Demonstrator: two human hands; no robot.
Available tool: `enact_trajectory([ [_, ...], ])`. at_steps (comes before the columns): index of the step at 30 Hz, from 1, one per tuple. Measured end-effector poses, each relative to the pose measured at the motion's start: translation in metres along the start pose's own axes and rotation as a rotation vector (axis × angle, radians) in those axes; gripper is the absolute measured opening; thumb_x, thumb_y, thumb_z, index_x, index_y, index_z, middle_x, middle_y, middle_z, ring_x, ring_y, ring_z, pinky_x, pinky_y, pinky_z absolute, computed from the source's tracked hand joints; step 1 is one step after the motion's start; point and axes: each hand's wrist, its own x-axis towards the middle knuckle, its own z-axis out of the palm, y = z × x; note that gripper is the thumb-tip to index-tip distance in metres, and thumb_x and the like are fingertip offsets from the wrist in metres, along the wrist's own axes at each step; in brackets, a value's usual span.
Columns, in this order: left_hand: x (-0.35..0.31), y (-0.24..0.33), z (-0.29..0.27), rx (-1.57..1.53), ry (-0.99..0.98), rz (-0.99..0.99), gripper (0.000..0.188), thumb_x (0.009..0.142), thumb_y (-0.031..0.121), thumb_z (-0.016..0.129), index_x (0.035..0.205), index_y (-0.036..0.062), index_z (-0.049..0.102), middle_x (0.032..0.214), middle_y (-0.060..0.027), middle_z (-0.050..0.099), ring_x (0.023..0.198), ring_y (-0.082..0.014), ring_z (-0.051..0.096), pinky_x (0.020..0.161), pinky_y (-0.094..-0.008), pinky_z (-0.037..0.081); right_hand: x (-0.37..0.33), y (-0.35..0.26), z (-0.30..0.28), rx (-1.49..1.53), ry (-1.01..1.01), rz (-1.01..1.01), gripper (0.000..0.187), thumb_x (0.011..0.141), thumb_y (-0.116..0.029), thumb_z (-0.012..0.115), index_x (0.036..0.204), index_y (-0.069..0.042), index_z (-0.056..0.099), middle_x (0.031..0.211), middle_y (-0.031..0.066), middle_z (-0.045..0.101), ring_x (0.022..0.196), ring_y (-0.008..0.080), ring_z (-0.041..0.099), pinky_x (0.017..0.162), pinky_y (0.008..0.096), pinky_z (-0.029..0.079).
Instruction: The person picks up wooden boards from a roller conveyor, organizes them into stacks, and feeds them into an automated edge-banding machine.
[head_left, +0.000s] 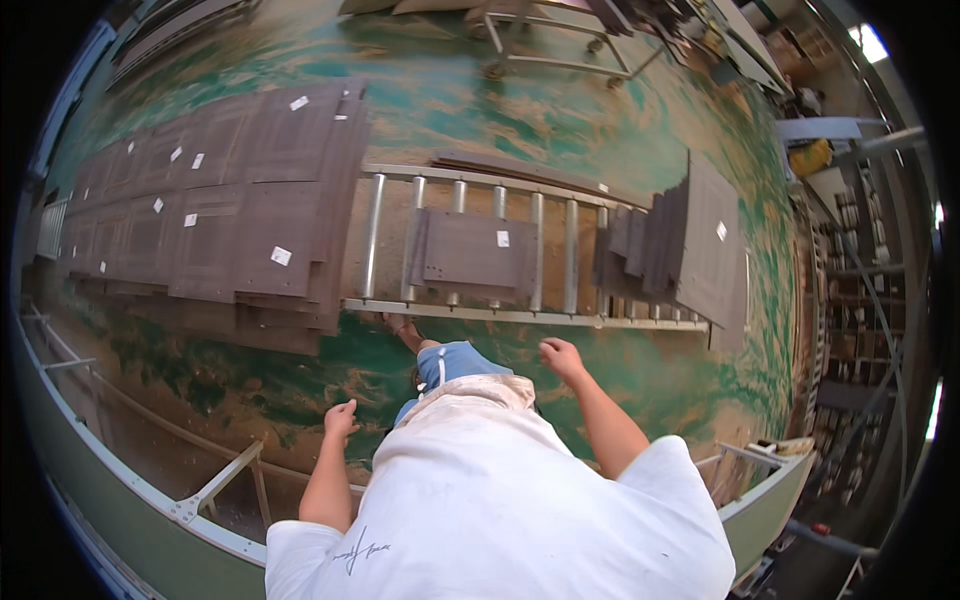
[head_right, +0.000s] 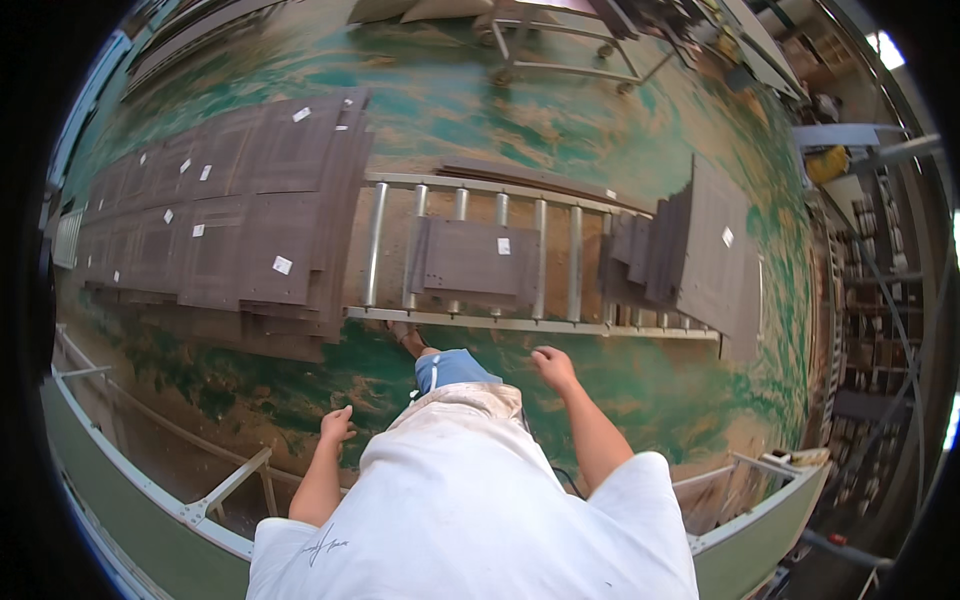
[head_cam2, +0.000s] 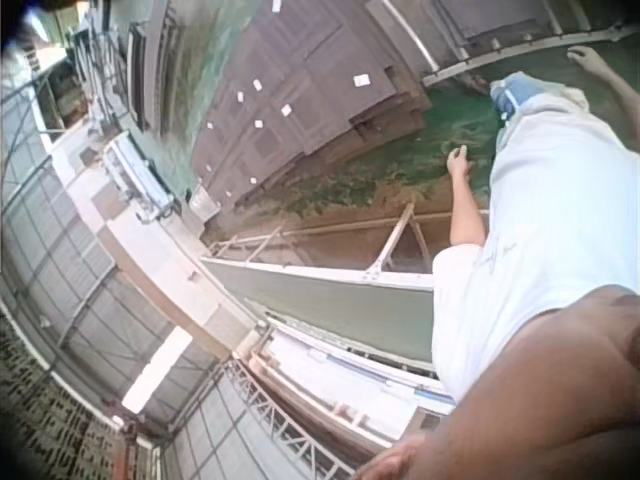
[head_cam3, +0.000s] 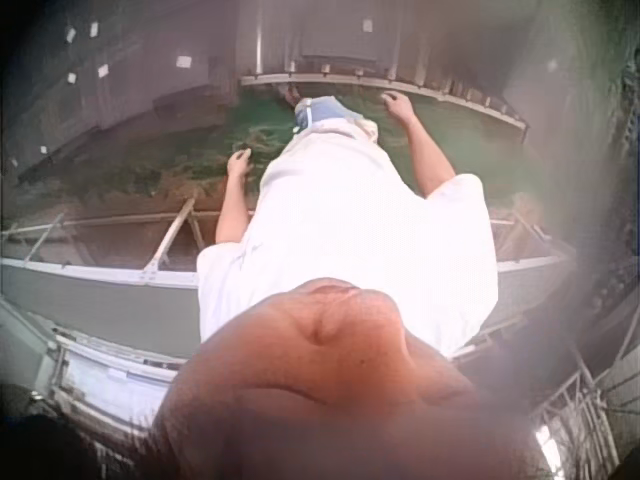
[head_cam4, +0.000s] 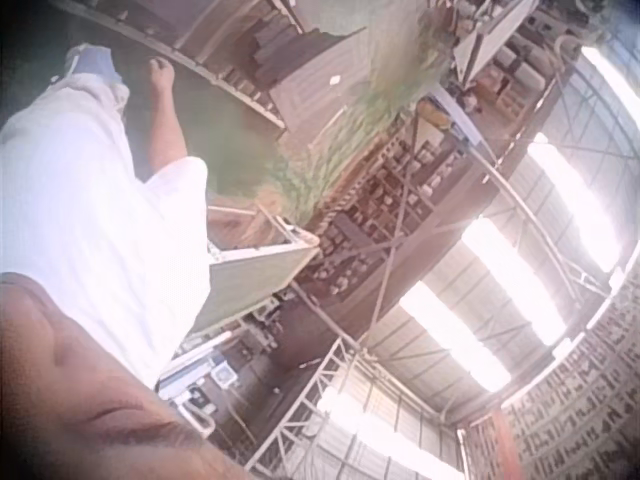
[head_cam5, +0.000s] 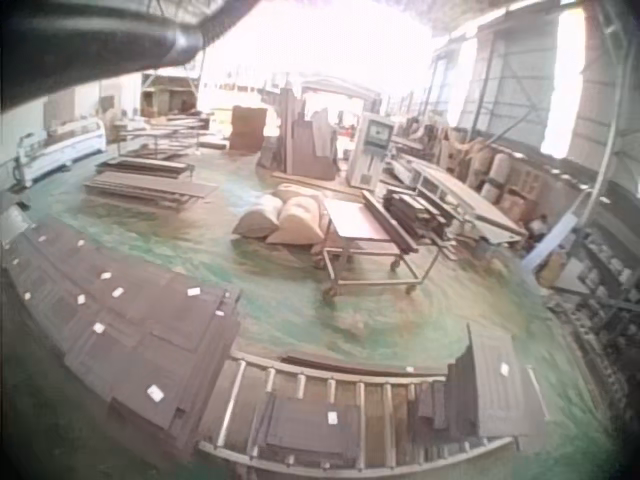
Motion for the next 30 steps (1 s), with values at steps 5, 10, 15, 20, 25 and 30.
enact_trajectory([
  [5,-0.018,-0.032,0.080,0.044,-0.137,0.066,0.030,0.094,0.025,0.072,0.104,-0.0026,0.071,0.084,-0.0091,0.073,0.071,-0.0191,0.070,0.063,-0.0319,0.056,-0.126,0.162,-0.096,-0.184,0.136,0.242,0.022,0.095,-0.020,0.063,0.083,-0.003,0.071,0.072,0.0055,0.066,0.061,0.0174,0.060,0.056,0.0310,0.049],
  [10,-0.091,-0.024,0.177,0.250,-0.112,0.215,0.063,0.086,0.017,0.079,0.141,0.0019,0.053,0.143,-0.0194,0.054,0.103,-0.0292,0.069,0.075,-0.0408,0.062,-0.201,0.292,-0.159,0.091,0.095,0.682,0.018,0.096,-0.020,0.064,0.107,-0.008,0.070,0.080,0.0075,0.067,0.066,0.0190,0.063,0.057,0.0354,0.051],
  [15,-0.077,-0.038,0.212,0.083,-0.196,0.038,0.028,0.093,0.026,0.072,0.105,0.0006,0.070,0.083,-0.0060,0.068,0.063,-0.0159,0.060,0.053,-0.0318,0.048,-0.145,0.267,-0.237,0.430,0.155,0.387,0.030,0.098,-0.027,0.065,0.121,-0.008,0.066,0.100,0.0104,0.071,0.080,0.0220,0.068,0.067,0.0375,0.057],
  [20,-0.113,-0.002,0.266,0.280,-0.053,-0.051,0.021,0.095,0.023,0.070,0.098,0.0022,0.069,0.074,-0.0046,0.063,0.055,-0.0146,0.057,0.047,-0.0281,0.043,-0.060,0.217,-0.368,0.912,0.395,0.174,0.053,0.099,-0.040,0.065,0.140,-0.010,0.050,0.127,0.0153,0.063,0.105,0.0269,0.067,0.081,0.0397,0.057],
  [25,-0.141,0.069,0.366,0.234,-0.139,0.177,0.027,0.093,0.020,0.073,0.111,0.0016,0.068,0.084,-0.0049,0.067,0.062,-0.0133,0.061,0.051,-0.0259,0.045,0.021,0.131,-0.429,1.352,0.342,0.011,0.062,0.095,-0.052,0.067,0.137,-0.010,0.051,0.134,0.0125,0.058,0.120,0.0289,0.059,0.095,0.0474,0.053],
  [30,-0.231,0.174,0.513,0.400,-0.351,0.542,0.039,0.098,0.026,0.067,0.127,0.0013,0.064,0.110,-0.0074,0.071,0.093,-0.0172,0.069,0.080,-0.0300,0.052,0.067,0.102,-0.428,1.666,0.326,-0.023,0.053,0.097,-0.049,0.066,0.133,-0.012,0.056,0.129,0.0093,0.062,0.116,0.0273,0.062,0.095,0.0479,0.055],
])
